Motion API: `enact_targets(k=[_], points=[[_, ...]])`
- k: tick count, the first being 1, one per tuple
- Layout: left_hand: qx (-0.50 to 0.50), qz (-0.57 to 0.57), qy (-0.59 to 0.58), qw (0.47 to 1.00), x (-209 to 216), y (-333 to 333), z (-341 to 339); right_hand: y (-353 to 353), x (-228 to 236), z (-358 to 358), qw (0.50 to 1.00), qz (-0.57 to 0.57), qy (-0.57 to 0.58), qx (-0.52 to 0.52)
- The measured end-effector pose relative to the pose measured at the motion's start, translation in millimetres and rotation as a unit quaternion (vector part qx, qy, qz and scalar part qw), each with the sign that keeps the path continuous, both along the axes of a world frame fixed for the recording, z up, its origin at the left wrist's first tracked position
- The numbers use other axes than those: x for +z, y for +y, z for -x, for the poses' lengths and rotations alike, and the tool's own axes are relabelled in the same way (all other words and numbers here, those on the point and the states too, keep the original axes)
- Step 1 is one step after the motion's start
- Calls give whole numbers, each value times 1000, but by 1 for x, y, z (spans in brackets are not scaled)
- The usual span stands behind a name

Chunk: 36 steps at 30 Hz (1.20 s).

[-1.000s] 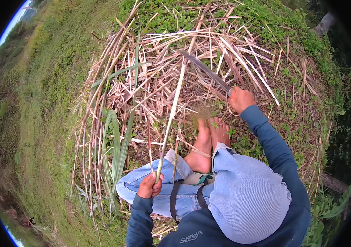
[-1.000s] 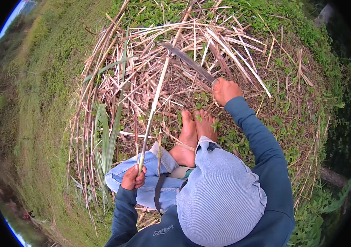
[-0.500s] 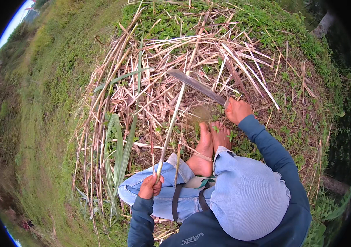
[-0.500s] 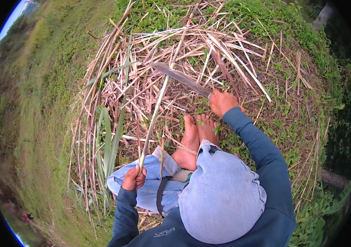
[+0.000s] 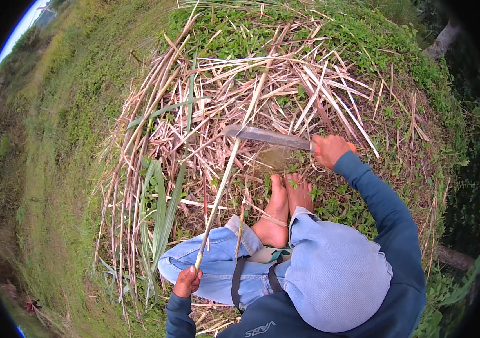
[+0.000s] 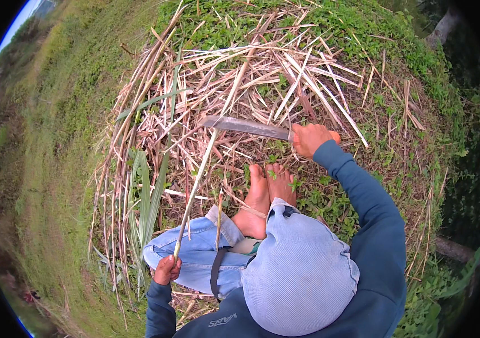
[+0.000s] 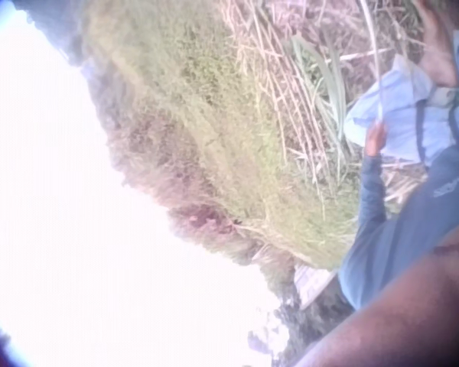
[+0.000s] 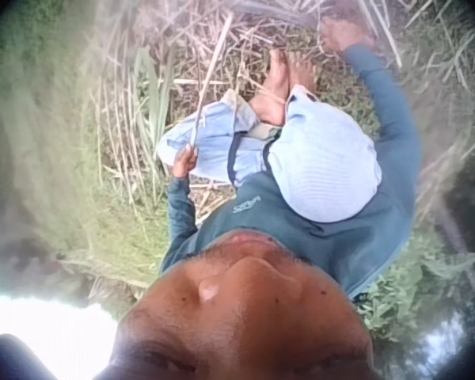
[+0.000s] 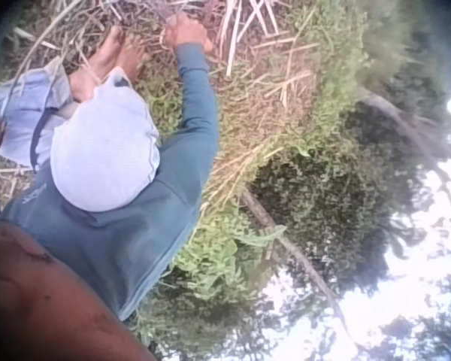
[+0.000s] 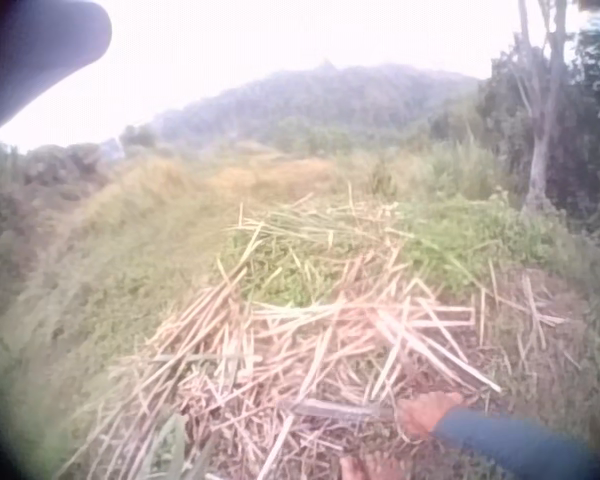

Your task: The person sits on the ground and uses a machete to chop long sugarcane stalks into smaller pieces. They hold the stalks with one hand and strike them with the machete in the other, creating a pile of cut cane segments.

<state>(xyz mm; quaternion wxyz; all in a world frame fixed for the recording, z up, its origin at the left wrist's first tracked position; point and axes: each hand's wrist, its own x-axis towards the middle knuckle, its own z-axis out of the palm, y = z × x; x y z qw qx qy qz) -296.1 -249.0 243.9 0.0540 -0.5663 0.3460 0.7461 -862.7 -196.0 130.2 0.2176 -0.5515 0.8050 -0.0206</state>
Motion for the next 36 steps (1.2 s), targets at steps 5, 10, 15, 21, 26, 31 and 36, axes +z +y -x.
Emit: enact_targets(k=[5, 10, 15, 21, 26, 31, 36], points=[[-56, 91, -82, 991, 4, 5, -9, -23, -29, 14, 987, 17, 1, -160], [-291, 562, -266, 727, 7, -7, 22, -44, -44, 29, 968, 0, -4, -250], [-126, 581, -178, 784, -30, -48, 122, -44, -44, 22, 966, 14, -15, -258], [-236, 519, -217, 792, -104, -78, 189, -36, -26, 6, 979, 3, -24, -203], [-217, 473, -224, 824, -65, -40, 101, -10, 6, -29, 1000, 0, -29, -5], [-188, 428, -248, 849, -17, 5, 32, -21, -32, 7, 986, 54, 32, -156], [-163, 441, -257, 844, 2, 10, 19, -8, -4, -14, 1000, 3, -2, -30]])
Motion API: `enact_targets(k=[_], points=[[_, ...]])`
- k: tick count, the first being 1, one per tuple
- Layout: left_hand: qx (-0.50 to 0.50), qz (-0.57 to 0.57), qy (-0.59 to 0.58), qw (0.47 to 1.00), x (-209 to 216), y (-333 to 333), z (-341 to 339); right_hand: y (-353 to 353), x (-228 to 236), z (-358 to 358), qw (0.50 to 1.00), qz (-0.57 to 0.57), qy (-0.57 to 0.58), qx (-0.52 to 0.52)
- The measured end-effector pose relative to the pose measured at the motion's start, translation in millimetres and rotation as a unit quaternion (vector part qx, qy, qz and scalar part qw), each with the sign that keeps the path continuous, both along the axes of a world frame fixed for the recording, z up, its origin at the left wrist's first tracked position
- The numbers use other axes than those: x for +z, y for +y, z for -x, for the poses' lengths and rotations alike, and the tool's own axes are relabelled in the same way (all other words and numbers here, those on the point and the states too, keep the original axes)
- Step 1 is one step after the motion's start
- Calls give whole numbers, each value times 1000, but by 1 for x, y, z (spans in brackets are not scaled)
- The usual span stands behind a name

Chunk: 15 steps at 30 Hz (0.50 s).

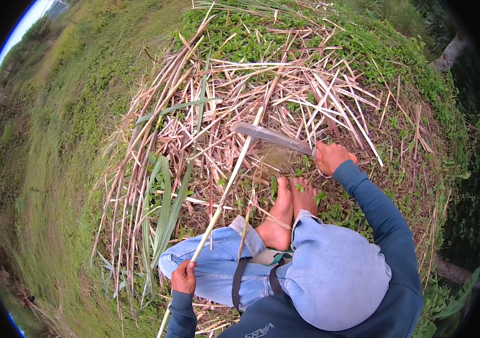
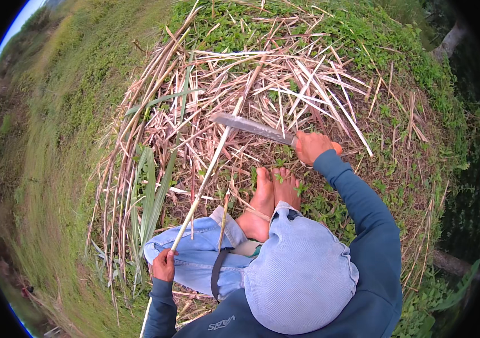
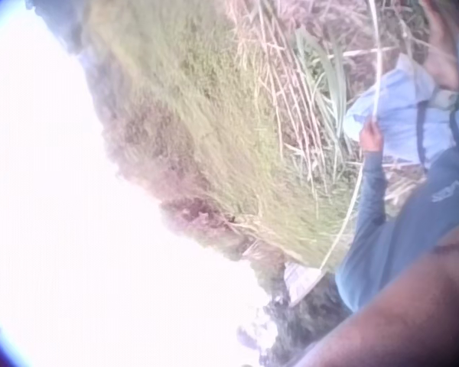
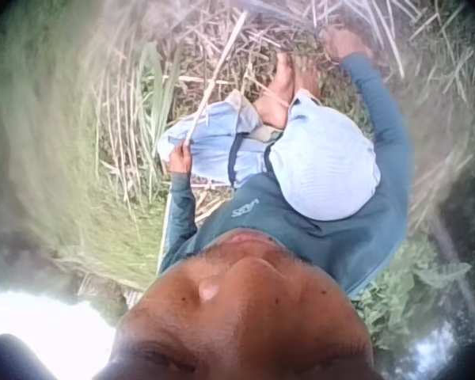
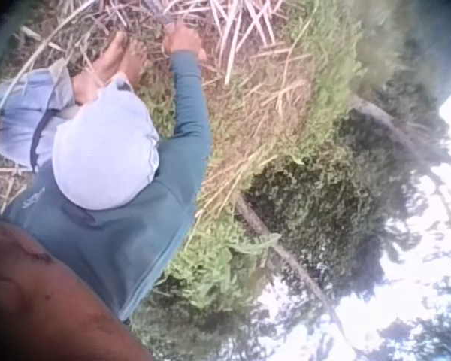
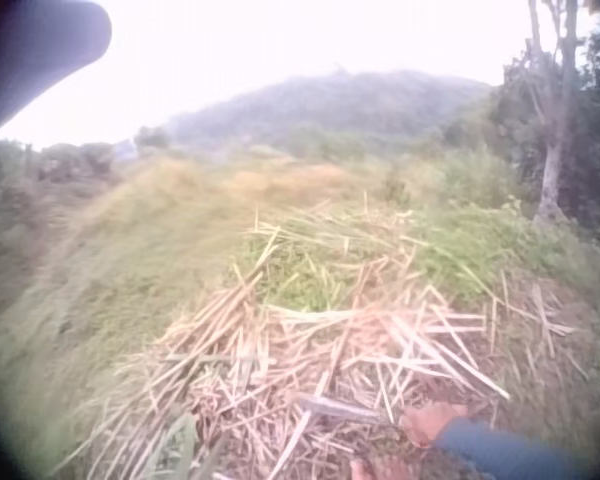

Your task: The person sits on the ground and uses a machete to chop long sugarcane stalks into smaller pieces. They hold the stalks with one hand and strike them with the machete in the other, creating a pile of cut cane segments.

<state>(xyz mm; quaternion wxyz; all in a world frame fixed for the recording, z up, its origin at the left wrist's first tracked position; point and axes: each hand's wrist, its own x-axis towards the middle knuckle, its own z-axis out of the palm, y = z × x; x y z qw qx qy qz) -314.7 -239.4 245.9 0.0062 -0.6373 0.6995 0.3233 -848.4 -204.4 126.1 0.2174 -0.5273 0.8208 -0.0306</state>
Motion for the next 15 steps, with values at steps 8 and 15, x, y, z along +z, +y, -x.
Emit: enact_targets(k=[8, 15], points=[[63, -195, 106, 973, -29, -9, -10, -2, -6, -5, 988, 44, -31, -143], [114, -319, 154, 928, -8, -18, -4, 15, -3, -19, 999, 16, -48, -10]])
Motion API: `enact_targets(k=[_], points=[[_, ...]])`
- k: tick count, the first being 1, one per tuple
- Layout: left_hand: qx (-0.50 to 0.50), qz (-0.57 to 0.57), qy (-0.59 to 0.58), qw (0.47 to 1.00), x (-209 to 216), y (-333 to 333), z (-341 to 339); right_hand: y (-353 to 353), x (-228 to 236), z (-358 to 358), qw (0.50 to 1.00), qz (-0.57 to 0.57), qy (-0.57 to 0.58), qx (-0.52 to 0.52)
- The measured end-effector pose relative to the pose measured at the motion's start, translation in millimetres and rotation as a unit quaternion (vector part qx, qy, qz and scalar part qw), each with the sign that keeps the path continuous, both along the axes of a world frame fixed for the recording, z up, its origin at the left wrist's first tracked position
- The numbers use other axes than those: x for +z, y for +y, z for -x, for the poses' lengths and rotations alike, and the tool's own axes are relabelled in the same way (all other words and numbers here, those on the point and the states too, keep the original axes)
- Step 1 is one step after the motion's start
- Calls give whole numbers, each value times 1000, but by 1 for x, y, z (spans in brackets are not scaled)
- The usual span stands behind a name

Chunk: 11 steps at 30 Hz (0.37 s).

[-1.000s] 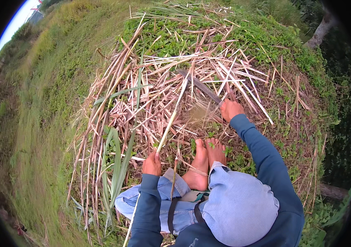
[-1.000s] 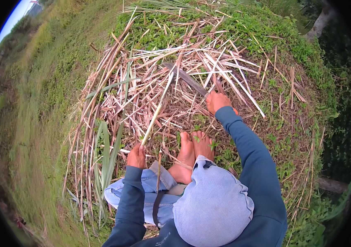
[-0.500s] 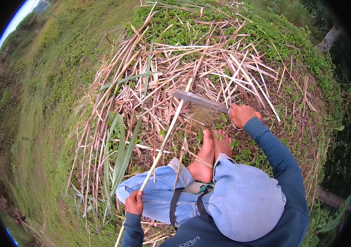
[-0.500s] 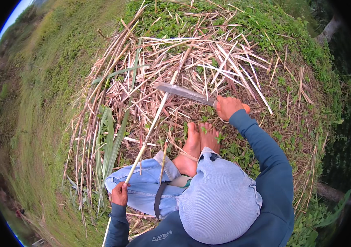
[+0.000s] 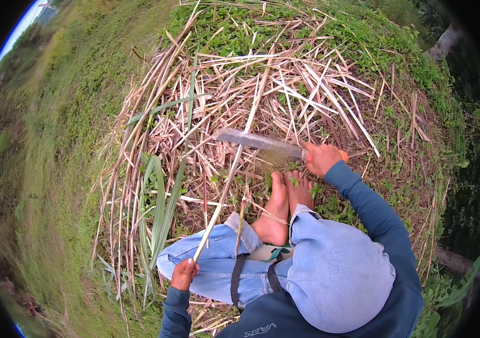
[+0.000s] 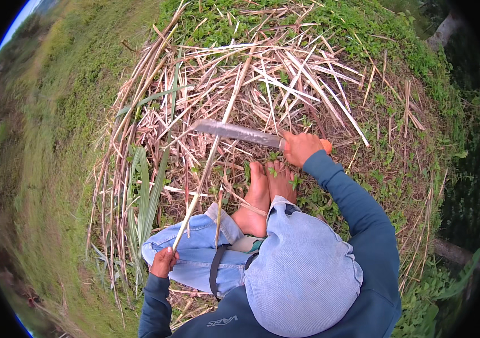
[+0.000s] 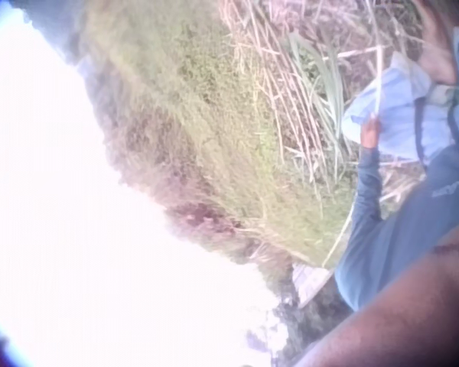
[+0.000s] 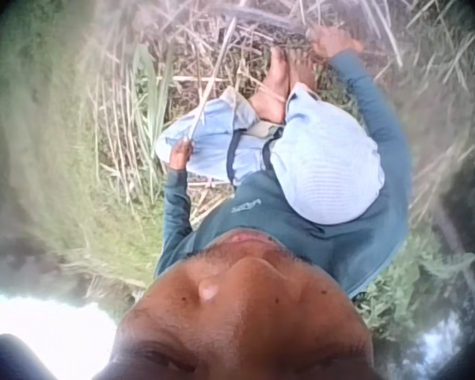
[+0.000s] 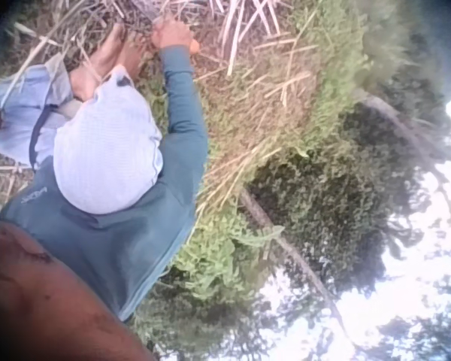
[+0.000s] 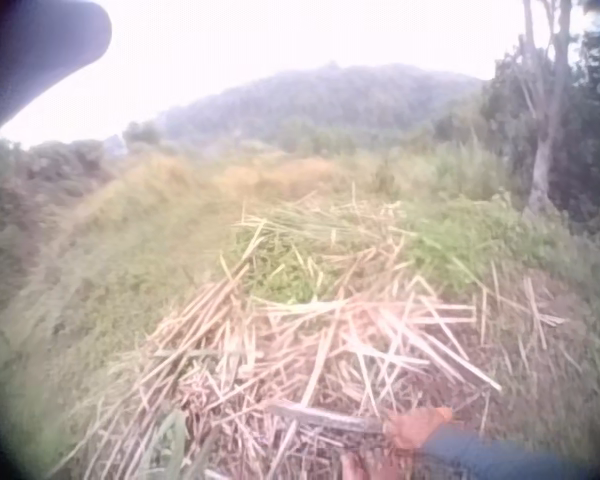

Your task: The person sits on the ground and uses a machete to chop long sugarcane stalks into smaller pieces. They hold the stalks with one hand and strike them with the machete in the other, creating a pile of cut cane segments.

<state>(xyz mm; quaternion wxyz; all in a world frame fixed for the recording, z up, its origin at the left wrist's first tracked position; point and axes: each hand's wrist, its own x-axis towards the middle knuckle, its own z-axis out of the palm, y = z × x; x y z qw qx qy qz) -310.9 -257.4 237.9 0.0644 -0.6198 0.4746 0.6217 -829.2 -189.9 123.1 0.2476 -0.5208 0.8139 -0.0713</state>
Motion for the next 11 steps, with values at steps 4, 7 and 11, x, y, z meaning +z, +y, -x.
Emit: enact_targets(k=[4, 7, 11], points=[[-52, 58, 36, 996, 19, -2, 23, -20, -16, 24, 990, 48, 16, -130], [-50, 71, 58, 995, 18, -1, 17, -8, 25, -5, 998, 16, -27, -46], [-32, 59, 37, 997, 10, 7, 13, 15, 45, -31, 989, -48, -58, 129]])
